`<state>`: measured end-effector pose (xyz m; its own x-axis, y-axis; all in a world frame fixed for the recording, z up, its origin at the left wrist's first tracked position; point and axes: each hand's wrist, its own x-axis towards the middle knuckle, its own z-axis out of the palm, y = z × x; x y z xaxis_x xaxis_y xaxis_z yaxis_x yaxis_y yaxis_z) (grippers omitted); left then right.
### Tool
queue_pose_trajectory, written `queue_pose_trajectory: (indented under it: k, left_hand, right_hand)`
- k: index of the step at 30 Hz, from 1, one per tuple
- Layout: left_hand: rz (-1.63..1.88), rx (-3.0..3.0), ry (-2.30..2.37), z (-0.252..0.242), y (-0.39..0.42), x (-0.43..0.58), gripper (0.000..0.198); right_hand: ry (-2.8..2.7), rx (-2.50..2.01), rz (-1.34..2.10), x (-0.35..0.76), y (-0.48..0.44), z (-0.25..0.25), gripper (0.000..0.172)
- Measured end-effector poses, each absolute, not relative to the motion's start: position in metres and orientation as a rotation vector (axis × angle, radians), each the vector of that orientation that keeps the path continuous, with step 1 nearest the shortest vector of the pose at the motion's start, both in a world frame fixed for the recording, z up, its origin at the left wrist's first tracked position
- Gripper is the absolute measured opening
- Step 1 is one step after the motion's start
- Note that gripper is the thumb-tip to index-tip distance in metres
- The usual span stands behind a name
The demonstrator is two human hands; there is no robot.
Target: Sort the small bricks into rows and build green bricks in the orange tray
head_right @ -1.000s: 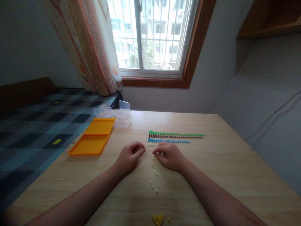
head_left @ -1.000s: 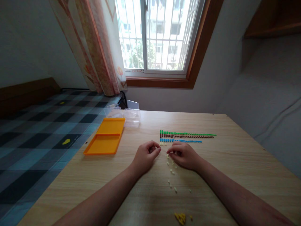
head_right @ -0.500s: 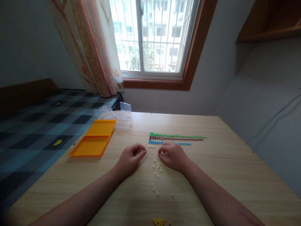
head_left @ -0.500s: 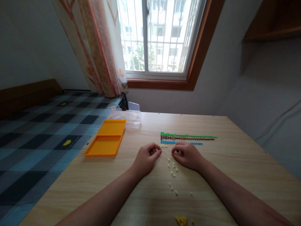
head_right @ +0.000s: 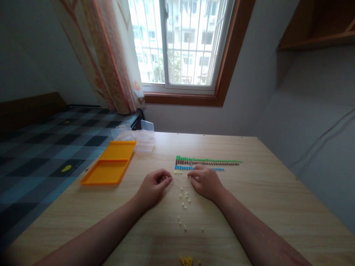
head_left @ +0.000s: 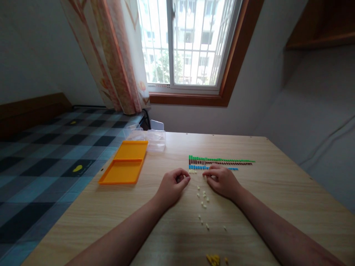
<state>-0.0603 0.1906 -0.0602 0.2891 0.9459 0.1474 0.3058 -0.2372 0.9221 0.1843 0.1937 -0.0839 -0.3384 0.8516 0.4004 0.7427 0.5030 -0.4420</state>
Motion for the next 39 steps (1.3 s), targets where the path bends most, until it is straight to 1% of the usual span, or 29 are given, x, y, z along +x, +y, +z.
queue_pose_trajectory:
  k: [8, 16, 23, 33, 36, 39]
  left_hand:
    - [0.966, 1.725, 1.129, -0.062, 0.191, -0.060, 0.021]
    - [0.974, 1.725, 1.131, -0.061, 0.191, -0.060, 0.020]
    - [0.977, 1.733, 1.125, -0.061, 0.191, -0.059, 0.019]
    - [0.973, 1.747, 1.125, -0.061, 0.191, -0.059, 0.018]
    - [0.972, 1.754, 1.124, -0.062, 0.191, -0.060, 0.018]
    - [0.966, 1.757, 1.134, -0.063, 0.191, -0.060, 0.019]
  right_hand:
    - [-2.237, -1.414, 0.224, 0.168, 0.188, -0.078, 0.027]
    - [-2.195, -1.362, 0.248, 0.166, 0.188, -0.079, 0.031]
    - [-2.239, -1.404, 0.220, 0.165, 0.188, -0.079, 0.029]
    - [-2.211, -1.391, 0.242, 0.166, 0.188, -0.081, 0.031]
    - [-2.150, -1.328, 0.260, 0.167, 0.187, -0.080, 0.031]
    - [-2.154, -1.142, 0.366, 0.168, 0.185, -0.079, 0.025]
